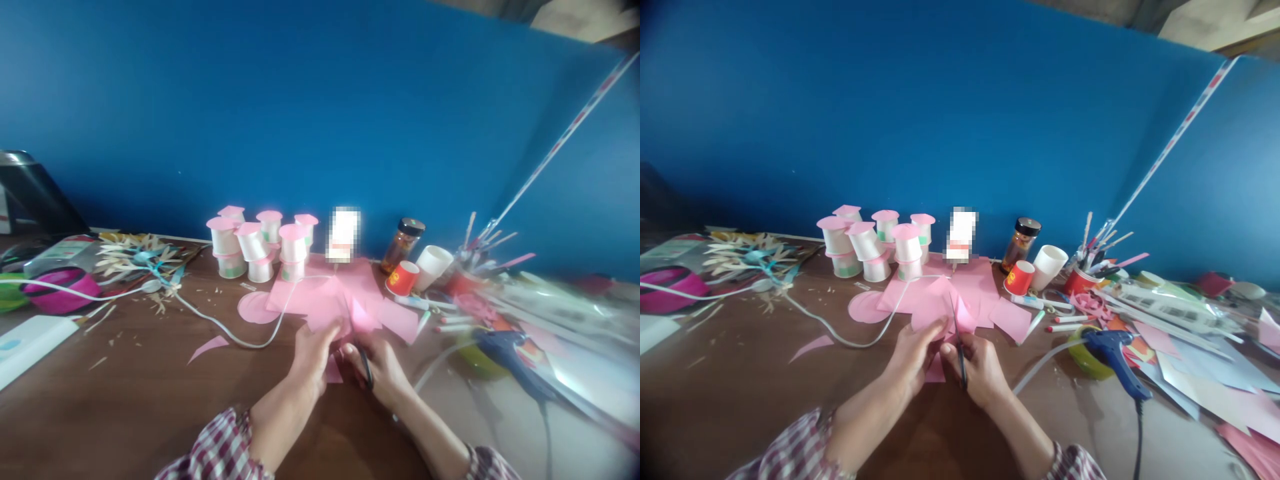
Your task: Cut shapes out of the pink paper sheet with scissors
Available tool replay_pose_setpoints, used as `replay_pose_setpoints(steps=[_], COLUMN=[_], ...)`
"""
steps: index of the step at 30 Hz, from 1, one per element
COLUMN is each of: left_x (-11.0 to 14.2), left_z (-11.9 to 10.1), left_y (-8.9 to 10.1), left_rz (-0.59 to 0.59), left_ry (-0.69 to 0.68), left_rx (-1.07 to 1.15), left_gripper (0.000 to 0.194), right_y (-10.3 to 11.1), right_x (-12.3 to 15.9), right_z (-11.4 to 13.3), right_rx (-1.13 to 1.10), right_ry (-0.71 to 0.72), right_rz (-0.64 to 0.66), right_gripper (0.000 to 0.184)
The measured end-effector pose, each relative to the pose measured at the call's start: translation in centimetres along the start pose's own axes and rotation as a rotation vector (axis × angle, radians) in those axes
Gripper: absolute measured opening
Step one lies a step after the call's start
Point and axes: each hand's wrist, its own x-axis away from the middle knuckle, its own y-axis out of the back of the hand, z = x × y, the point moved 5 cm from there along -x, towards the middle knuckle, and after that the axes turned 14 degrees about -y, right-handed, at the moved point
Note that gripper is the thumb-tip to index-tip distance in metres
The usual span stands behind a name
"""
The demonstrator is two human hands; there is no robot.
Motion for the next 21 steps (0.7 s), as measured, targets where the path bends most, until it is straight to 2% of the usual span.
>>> replay_pose_setpoints(steps=[10, 16, 21], left_x=[-0.28, -0.34, -0.50], left_z=[0.12, 0.23, 0.32], left_y=[0.10, 0.28, 0.21], left_rz=[0.011, -0.001, 0.012], left_ry=[0.006, 0.038, 0.027], left_rx=[-0.015, -0.030, -0.017], left_gripper=[0.027, 0.029, 0.026], right_y=[0.13, 0.32, 0.22], right_x=[-0.08, 0.03, 0.10], right_z=[-0.38, -0.08, 0.10], right_rx=[0.020, 0.068, 0.026], right_ry=[0.012, 0.046, 0.020], right_rz=[0.001, -0.017, 0.001], right_gripper=[0.035, 0.035, 0.036])
